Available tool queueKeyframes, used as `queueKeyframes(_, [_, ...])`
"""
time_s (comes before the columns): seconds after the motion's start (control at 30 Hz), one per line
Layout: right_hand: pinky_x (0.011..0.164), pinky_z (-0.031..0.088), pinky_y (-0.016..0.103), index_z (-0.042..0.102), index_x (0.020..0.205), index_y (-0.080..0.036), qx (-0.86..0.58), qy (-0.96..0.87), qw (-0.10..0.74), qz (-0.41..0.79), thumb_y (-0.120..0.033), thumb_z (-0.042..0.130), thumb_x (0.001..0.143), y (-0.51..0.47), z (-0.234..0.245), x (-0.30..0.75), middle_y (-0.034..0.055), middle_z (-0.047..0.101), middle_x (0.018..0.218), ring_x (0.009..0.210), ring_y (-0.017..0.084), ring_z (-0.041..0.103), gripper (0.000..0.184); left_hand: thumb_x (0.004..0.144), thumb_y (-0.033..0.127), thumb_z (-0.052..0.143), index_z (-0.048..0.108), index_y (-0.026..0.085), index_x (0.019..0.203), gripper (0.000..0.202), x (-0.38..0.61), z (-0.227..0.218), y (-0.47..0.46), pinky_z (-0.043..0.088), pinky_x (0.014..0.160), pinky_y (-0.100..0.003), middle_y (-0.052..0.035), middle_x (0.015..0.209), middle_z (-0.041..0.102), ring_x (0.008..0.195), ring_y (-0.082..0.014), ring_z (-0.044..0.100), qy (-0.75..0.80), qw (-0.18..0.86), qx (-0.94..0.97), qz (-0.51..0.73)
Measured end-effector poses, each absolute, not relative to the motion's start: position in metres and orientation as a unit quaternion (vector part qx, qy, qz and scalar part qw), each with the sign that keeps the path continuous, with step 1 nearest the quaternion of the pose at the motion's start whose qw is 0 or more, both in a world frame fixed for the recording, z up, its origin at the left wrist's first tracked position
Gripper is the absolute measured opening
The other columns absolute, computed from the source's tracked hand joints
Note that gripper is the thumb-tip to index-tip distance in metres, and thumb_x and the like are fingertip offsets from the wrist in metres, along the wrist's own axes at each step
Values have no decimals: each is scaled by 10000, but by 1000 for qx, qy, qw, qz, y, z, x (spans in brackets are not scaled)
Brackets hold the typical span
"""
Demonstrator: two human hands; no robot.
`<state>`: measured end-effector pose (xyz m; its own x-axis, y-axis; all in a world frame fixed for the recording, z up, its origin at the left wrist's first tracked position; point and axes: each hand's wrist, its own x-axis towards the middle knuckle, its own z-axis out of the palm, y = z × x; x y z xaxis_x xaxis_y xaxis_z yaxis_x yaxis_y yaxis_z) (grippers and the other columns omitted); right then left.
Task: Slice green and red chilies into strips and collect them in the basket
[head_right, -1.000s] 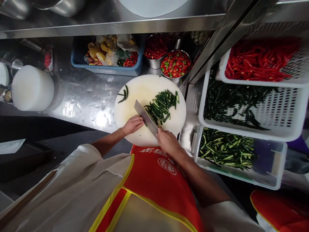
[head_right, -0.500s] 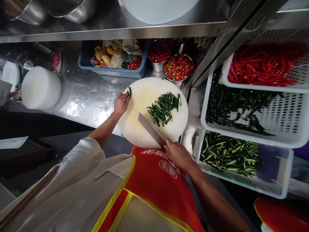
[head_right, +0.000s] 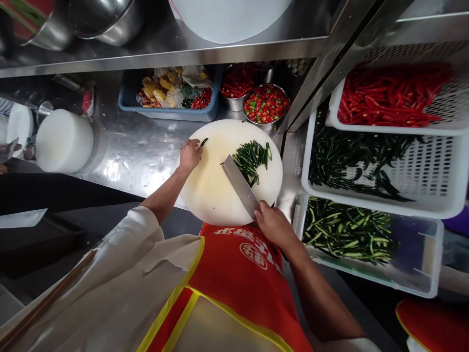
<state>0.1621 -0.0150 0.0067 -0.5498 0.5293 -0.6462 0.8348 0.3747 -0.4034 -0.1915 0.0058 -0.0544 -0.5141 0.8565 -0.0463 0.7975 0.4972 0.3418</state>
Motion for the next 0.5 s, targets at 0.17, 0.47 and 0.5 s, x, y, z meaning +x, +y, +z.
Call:
queueKeyframes(0.17, [596, 251, 283, 537, 1009, -177, 426, 804, 217, -354, -323, 368, 982, -14, 8, 160, 84, 685, 786, 761, 223, 645, 225, 876, 215, 569, 681, 194, 903, 118, -185, -49, 6, 504, 749, -352, -103, 959, 658, 877, -255, 633, 860, 131, 490, 52])
queueKeyframes(0.47, [600, 253, 290, 528, 1020, -173, 420, 813, 215, -341, -323, 343, 986, -18, 10, 159, 95, 702, 815, 762, 228, 652, 241, 954, 232, 453, 684, 209, 1030, 244, -135, -57, -77, 496, 892, -329, -74, 1045, 613, 1004, -203, 577, 618, 210, 749, 115])
queueKeyframes(0.5, [598, 252, 290, 527, 1023, -174, 416, 815, 216, -341, -324, 341, 987, -19, 12, 159, 91, 702, 809, 752, 225, 651, 241, 967, 249, 437, 671, 200, 1060, 256, -129, -60, -82, 494, 906, -334, -80, 1059, 611, 1020, -203, 569, 607, 211, 755, 133])
